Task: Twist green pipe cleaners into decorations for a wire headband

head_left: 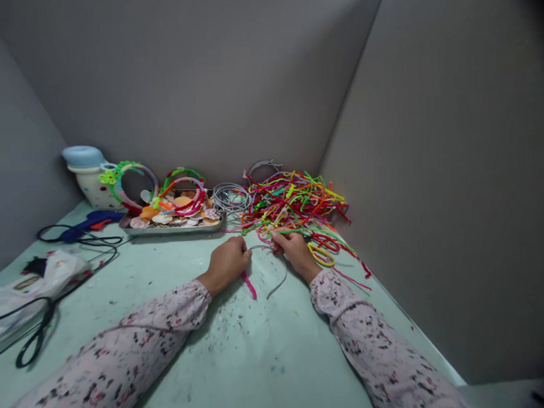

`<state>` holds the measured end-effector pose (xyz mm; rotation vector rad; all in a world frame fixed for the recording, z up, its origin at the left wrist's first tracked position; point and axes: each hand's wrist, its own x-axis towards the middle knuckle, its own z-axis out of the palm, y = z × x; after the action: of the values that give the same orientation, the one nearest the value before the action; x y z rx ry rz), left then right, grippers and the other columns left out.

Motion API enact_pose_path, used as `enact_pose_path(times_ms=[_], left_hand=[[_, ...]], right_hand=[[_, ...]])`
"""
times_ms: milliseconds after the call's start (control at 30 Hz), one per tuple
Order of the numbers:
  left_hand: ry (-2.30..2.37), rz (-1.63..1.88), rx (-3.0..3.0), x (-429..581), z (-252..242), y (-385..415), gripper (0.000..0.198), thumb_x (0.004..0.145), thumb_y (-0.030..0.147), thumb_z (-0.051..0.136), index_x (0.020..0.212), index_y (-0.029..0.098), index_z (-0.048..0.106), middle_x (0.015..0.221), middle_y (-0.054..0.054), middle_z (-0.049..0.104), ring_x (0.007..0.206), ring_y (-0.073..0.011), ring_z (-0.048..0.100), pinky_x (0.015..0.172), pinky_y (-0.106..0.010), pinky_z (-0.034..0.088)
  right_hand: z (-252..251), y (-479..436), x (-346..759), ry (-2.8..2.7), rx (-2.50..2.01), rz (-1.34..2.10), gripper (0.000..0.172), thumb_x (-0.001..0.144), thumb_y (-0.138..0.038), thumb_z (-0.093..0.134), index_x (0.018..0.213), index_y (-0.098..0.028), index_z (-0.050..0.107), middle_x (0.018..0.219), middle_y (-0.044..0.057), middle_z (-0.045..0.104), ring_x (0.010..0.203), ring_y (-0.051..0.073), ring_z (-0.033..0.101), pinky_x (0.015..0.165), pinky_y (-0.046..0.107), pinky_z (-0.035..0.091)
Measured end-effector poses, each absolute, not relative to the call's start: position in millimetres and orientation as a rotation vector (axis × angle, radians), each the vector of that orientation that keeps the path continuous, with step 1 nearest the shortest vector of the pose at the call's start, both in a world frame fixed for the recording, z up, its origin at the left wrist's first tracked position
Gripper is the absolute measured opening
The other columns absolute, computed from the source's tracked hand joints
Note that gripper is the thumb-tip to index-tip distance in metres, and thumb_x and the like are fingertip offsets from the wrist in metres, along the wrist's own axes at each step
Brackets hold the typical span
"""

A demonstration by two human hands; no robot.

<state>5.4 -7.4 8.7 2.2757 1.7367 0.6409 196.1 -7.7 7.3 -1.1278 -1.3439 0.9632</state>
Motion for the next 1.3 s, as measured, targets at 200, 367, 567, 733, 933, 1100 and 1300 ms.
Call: enact_pose_path(times_ms=[200,367,567,733,933,1100,1300], left_hand=[[1.768,0.639,2.285,4.7,9.9,-7.6,0.015,0.085,0.028,0.049,0.084,0.019,0.061,0.083,-0.008,0.067,0.076,-0.0224,0.061,0.060,-0.028,0.033],[1.631,0.849,2.112,4.9,6.2,-4.1,0.017,0.086,0.032,0.049,0.081,0.020,0.059,0.075,-0.004,0.065,0.069,-0.0190,0.058,0.060,-0.027,0.035],[1.342,1.113,1.954,9.5,9.5,-8.1,0.018,0.086,0.034,0.050,0.080,0.019,0.057,0.072,0.001,0.060,0.066,-0.0146,0.053,0.061,-0.025,0.037],[1.245,1.204,1.886,11.2,14.1,-14.0,0.020,0.087,0.037,0.051,0.082,0.018,0.058,0.072,0.001,0.058,0.066,-0.0136,0.050,0.061,-0.024,0.038],[1.160,1.240,1.767,10.9,14.0,-13.0,0.022,0.087,0.039,0.051,0.080,0.018,0.055,0.069,0.002,0.054,0.063,-0.0126,0.050,0.059,-0.023,0.039],[1.100,1.260,1.620,9.7,11.0,-7.8,0.022,0.086,0.039,0.052,0.080,0.018,0.053,0.066,0.003,0.054,0.058,-0.0111,0.049,0.055,-0.022,0.039],[1.114,1.317,1.494,6.4,8.0,0.9,0.023,0.083,0.039,0.058,0.079,0.016,0.056,0.066,0.002,0.057,0.056,-0.0102,0.052,0.056,-0.022,0.041]], right_hand=[[-2.3,-0.8,200.5,-1.257,-1.120,0.948,0.029,0.076,-0.048,0.065,0.076,-0.019,0.062,0.052,-0.005,0.049,0.048,0.012,0.042,0.048,0.025,0.035],[-2.5,1.1,205.2,-1.222,-1.131,0.881,0.027,0.077,-0.047,0.062,0.075,-0.020,0.061,0.058,-0.004,0.053,0.052,0.013,0.046,0.050,0.026,0.039],[7.5,-6.3,198.6,-1.305,-1.049,0.963,0.027,0.073,-0.045,0.068,0.080,-0.019,0.067,0.085,0.003,0.068,0.084,0.019,0.061,0.075,0.032,0.050],[14.6,-14.1,194.0,-1.348,-1.007,1.113,0.026,0.070,-0.044,0.073,0.078,-0.020,0.069,0.088,0.003,0.068,0.084,0.019,0.062,0.077,0.033,0.053],[9.3,-10.6,198.7,-1.363,-0.999,1.162,0.029,0.072,-0.047,0.071,0.072,-0.018,0.068,0.065,0.000,0.063,0.065,0.015,0.057,0.067,0.028,0.051],[2.1,-4.9,203.2,-1.226,-0.907,1.336,0.030,0.069,-0.046,0.072,0.068,-0.018,0.064,0.059,-0.001,0.057,0.057,0.013,0.051,0.057,0.026,0.046],[0.3,-0.2,211.6,-1.123,-0.858,1.348,0.031,0.070,-0.045,0.070,0.063,-0.021,0.052,0.054,-0.006,0.048,0.039,0.005,0.022,0.040,0.024,0.024]])
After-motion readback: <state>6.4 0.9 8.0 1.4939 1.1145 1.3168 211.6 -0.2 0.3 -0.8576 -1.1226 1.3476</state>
